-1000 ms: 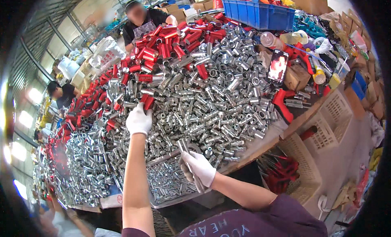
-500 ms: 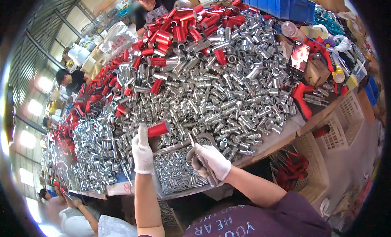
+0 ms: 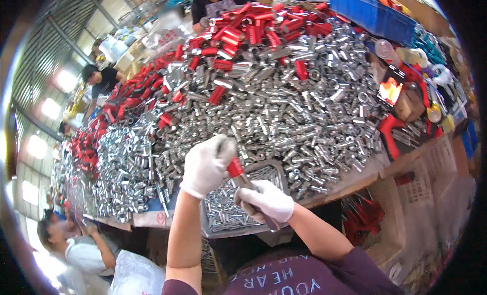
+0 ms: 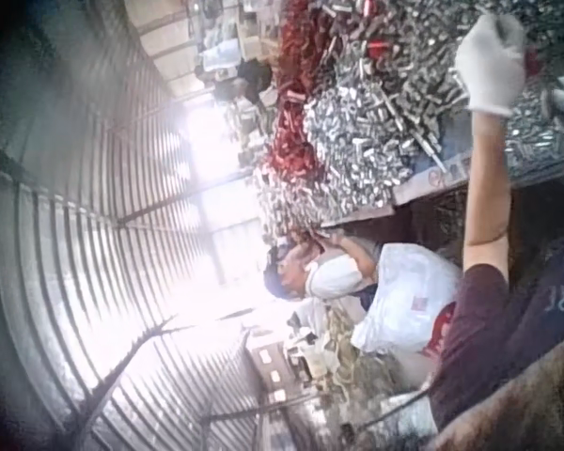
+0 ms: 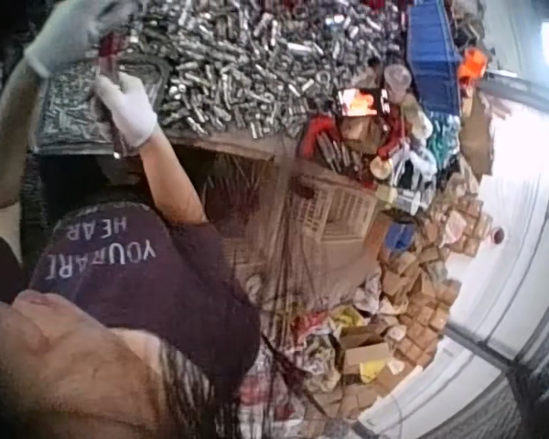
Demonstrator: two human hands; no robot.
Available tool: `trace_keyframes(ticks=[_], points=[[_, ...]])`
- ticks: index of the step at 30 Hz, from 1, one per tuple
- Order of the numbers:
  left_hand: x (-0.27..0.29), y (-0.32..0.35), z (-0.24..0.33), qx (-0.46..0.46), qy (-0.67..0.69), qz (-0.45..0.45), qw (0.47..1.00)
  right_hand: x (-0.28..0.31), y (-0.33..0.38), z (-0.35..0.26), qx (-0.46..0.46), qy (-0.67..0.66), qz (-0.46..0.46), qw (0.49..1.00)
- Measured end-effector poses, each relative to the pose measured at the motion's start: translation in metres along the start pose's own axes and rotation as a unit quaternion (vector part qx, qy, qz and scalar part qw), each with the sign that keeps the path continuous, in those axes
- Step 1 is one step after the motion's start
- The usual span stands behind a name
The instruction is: The person assembles tools by inserting metal pins and small components into metal cylinders and fitting red handles and sleeves onto the metal bodies by hand.
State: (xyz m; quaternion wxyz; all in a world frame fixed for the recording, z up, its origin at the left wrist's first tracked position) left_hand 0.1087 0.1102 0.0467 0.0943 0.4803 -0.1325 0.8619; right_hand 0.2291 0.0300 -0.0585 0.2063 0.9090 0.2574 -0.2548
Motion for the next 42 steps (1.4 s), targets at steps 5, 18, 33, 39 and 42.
trace_keyframes(ticks=[5, 18, 33, 39, 42], points=[[-0.036, 0.024, 0.005, -0.009, 0.040, 0.003, 0.999, -0.003, 0.006, -0.007, -0.030, -0.058, 0.016, 0.998], [0.046, 0.057, -0.166, 0.389, -0.206, 0.104, 0.892, 0.004, -0.004, 0.007, -0.079, 0.009, 0.036, 0.996], [0.017, 0.039, -0.085, 0.075, 0.388, 0.069, 0.916, -0.004, -0.005, 0.013, -0.114, -0.011, -0.025, 0.993], [0.004, 0.029, -0.066, 0.084, 0.396, -0.179, 0.897, -0.012, -0.003, 0.014, -0.126, 0.007, -0.006, 0.992], [0.000, 0.022, -0.071, 0.046, 0.419, -0.173, 0.890, -0.008, 0.000, 0.015, -0.132, -0.019, -0.041, 0.990]])
Point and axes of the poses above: each hand's wrist, its own y-axis away from the middle knuckle, its own x-axis out of the back of the hand, z = x × y, the point moved 4 cm from there along -y, towards the middle knuckle, and after that the axes turned 1 degree about x, right-handed, at the moved point
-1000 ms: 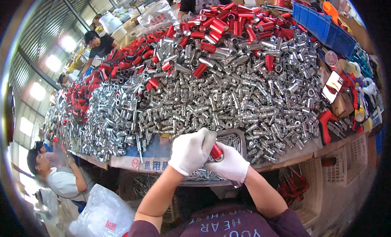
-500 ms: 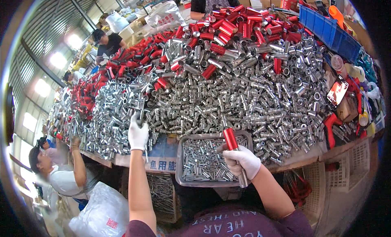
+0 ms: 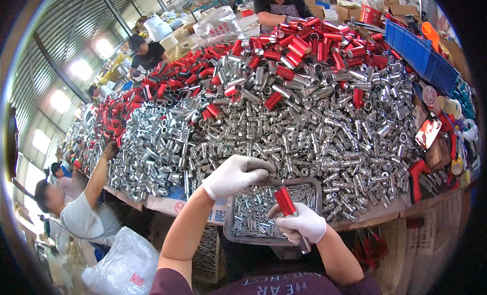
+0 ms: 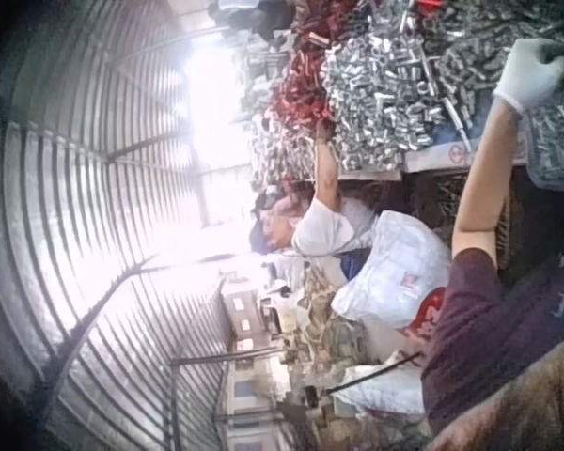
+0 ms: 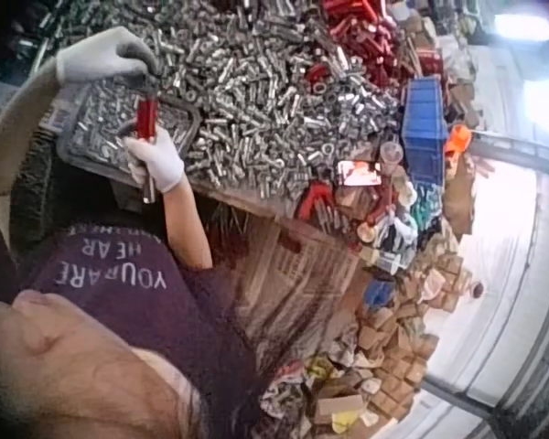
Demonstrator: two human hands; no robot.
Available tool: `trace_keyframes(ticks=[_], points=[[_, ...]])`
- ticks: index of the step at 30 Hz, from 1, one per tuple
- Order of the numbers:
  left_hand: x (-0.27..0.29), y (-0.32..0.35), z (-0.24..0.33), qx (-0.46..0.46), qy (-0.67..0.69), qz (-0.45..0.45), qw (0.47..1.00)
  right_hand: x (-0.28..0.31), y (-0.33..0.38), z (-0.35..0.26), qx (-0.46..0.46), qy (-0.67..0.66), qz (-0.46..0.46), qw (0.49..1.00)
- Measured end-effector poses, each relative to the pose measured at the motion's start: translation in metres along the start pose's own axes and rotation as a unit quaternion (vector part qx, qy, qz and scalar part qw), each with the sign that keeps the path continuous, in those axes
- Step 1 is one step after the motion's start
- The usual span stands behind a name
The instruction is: The person assembles tools by inserting metal pins and small components into metal cylinders and fitting red handles and sleeves onto the metal bodies by hand.
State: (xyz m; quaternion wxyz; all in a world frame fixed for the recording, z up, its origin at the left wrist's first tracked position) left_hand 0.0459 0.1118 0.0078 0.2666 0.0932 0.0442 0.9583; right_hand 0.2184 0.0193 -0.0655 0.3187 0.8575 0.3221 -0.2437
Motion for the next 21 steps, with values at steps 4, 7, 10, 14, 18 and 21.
trace_keyframes(ticks=[4, 7, 10, 14, 18, 21], points=[[-0.006, 0.001, 0.017, 0.145, -0.197, -0.062, 0.968, 0.002, 0.000, 0.003, -0.018, 0.010, -0.008, 1.000], [-0.009, -0.004, 0.024, 0.145, -0.321, -0.058, 0.934, -0.002, -0.002, 0.001, -0.032, 0.032, -0.014, 0.999], [-0.005, -0.008, 0.023, 0.188, -0.397, -0.085, 0.894, -0.003, -0.005, 0.003, -0.043, 0.050, -0.015, 0.998], [0.006, -0.018, 0.023, 0.037, -0.365, -0.168, 0.915, 0.006, -0.009, 0.003, -0.024, 0.025, -0.019, 0.999], [0.072, -0.056, 0.037, -0.081, -0.341, -0.019, 0.936, 0.011, -0.006, -0.003, -0.024, 0.008, 0.020, 0.999], [0.184, -0.086, 0.024, -0.071, -0.342, 0.262, 0.900, 0.021, -0.008, 0.001, -0.036, -0.069, 0.033, 0.996]])
Point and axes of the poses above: each hand's wrist, its own y-axis away from the middle knuckle, its own x-axis out of the back of the hand, z = x × y, the point moved 4 cm from there along -y, towards the middle knuckle, and after that the axes turned 1 degree about x, right-handed, at the moved point
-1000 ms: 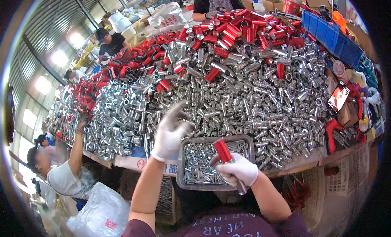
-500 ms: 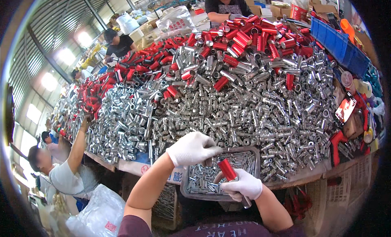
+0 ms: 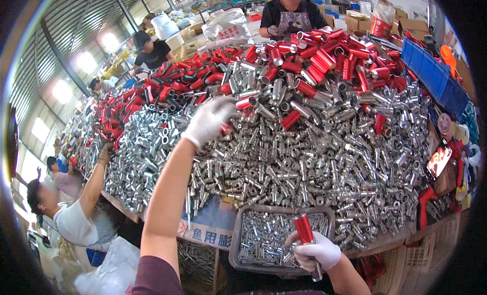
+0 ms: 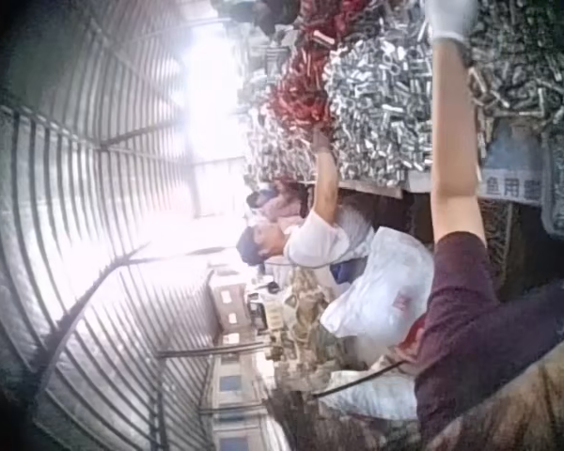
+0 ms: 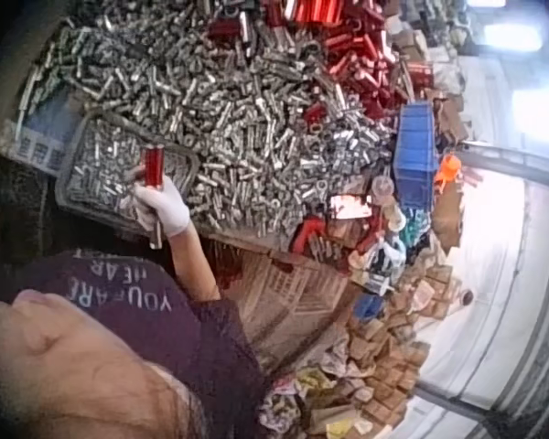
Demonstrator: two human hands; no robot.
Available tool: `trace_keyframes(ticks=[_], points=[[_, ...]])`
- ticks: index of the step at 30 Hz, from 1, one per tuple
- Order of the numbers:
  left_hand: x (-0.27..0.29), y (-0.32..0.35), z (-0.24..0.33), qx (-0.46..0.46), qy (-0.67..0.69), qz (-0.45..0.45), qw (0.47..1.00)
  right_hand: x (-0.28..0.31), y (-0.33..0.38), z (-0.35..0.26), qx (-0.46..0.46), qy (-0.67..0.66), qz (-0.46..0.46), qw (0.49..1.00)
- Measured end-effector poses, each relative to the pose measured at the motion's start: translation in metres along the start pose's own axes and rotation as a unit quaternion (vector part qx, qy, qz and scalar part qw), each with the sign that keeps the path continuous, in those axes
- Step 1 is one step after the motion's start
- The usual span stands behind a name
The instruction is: The person assembles tools by inserting metal pins and small components into metal cylinders and fitting red handles and sleeves onto the metal bodies by hand.
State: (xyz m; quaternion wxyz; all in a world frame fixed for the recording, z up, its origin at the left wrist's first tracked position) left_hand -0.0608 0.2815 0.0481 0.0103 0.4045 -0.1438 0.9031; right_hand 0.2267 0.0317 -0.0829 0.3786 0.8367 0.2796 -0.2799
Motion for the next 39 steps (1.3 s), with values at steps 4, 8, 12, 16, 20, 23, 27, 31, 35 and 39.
trace_keyframes(ticks=[4, 8, 12, 16, 20, 23, 27, 31, 35, 39], points=[[0.068, -0.058, -0.134, 0.088, -0.157, 0.172, 0.968, 0.003, -0.007, -0.002, -0.011, -0.045, -0.007, 0.999], [0.030, -0.103, -0.148, 0.071, -0.126, 0.060, 0.988, 0.008, -0.012, -0.001, -0.029, -0.047, -0.005, 0.998], [-0.015, -0.140, -0.126, 0.129, -0.196, -0.032, 0.972, 0.009, -0.012, 0.001, -0.053, -0.059, 0.036, 0.996], [-0.015, -0.150, -0.119, 0.144, -0.252, -0.036, 0.956, 0.002, -0.015, -0.002, -0.047, -0.063, 0.039, 0.996], [-0.003, -0.125, -0.110, 0.030, -0.353, 0.054, 0.934, 0.004, -0.017, -0.004, -0.044, -0.043, 0.025, 0.998], [0.026, -0.096, -0.073, -0.043, -0.359, 0.151, 0.920, 0.009, -0.013, 0.003, -0.051, -0.034, 0.015, 0.998], [0.074, -0.034, -0.021, -0.172, -0.326, 0.355, 0.859, 0.010, -0.008, 0.002, -0.026, -0.039, -0.037, 0.998], [0.075, 0.028, -0.022, -0.086, 0.081, 0.352, 0.928, 0.005, -0.011, 0.000, -0.002, -0.008, -0.049, 0.999], [0.004, 0.090, 0.054, 0.011, 0.301, 0.182, 0.936, -0.019, -0.001, -0.013, -0.006, 0.099, -0.050, 0.994], [-0.038, 0.118, 0.107, 0.052, 0.319, 0.083, 0.943, -0.031, 0.013, -0.016, 0.028, 0.230, -0.010, 0.973]])
Point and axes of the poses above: each hand's wrist, its own y-axis away from the middle knuckle, its own x-axis out of the back of the hand, z = x × y, the point moved 4 cm from there along -y, towards the middle knuckle, and after that the axes turned 1 degree about x, right-handed, at the moved point
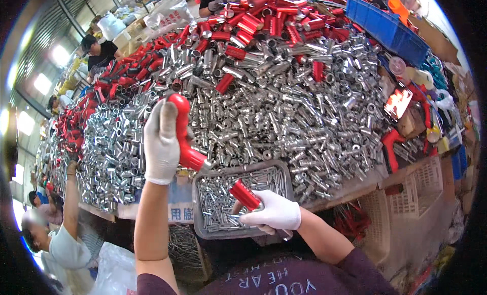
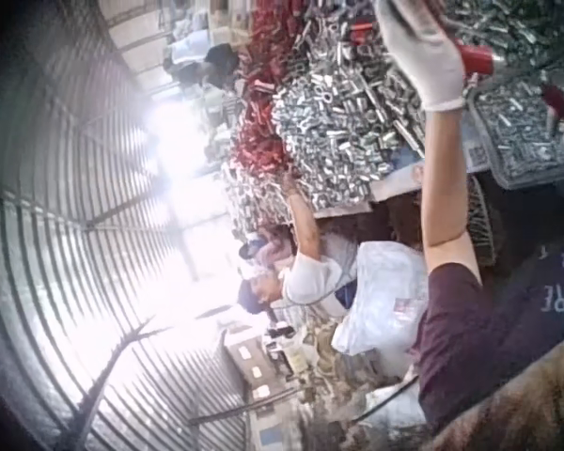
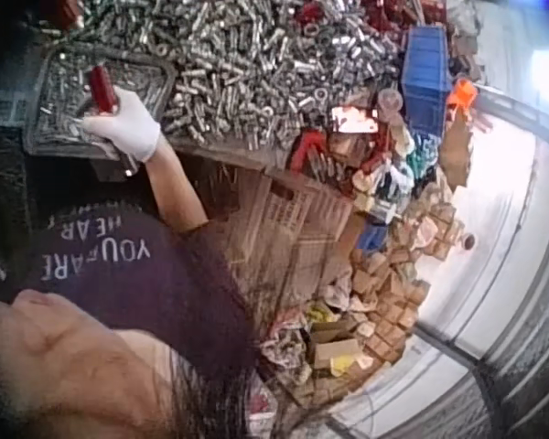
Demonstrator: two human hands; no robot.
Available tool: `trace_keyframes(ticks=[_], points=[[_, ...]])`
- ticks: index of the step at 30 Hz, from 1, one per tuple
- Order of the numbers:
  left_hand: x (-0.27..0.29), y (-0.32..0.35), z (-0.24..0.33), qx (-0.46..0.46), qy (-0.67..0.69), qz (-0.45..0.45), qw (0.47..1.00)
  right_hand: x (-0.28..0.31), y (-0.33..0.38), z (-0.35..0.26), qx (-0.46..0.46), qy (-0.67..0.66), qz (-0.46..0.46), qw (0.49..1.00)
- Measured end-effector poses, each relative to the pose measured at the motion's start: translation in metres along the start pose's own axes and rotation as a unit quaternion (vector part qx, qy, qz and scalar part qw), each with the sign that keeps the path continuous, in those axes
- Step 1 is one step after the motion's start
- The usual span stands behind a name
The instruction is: The person assembles tools by inserting metal pins and small components into metal cylinders and fitting red handles and sleeves onto the metal bodies by hand.
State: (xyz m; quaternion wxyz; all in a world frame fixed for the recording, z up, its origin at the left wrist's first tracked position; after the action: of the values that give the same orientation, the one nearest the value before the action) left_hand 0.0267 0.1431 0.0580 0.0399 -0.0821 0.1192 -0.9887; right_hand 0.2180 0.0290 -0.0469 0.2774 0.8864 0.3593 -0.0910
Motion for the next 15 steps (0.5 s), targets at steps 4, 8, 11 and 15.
trace_keyframes(ticks=[4, 8, 11, 15], points=[[-0.037, 0.021, 0.018, 0.013, -0.059, -0.077, 0.995, -0.002, 0.027, -0.005, 0.009, 0.034, 0.032, 0.999], [-0.067, 0.040, 0.021, -0.001, -0.180, -0.152, 0.972, 0.006, 0.026, 0.029, 0.226, 0.214, 0.138, 0.940], [-0.072, 0.061, 0.030, -0.079, -0.357, -0.113, 0.924, -0.011, 0.031, 0.030, 0.205, 0.266, 0.238, 0.911], [-0.086, 0.071, 0.031, -0.003, -0.475, -0.139, 0.869, -0.013, 0.036, 0.036, 0.173, 0.335, 0.304, 0.875]])
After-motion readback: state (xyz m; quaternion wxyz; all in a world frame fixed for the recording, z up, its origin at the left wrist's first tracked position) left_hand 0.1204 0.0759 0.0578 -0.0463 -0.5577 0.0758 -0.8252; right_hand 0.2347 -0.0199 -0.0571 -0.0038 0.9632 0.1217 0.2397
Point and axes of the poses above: each hand's wrist, its own y-axis away from the middle knuckle, its own x-axis out of the back of the hand, z = x × y, the point moved 4 cm from there along -y, towards the middle knuckle, and after that the axes turned 1 degree about x, right-handed, at the moved point
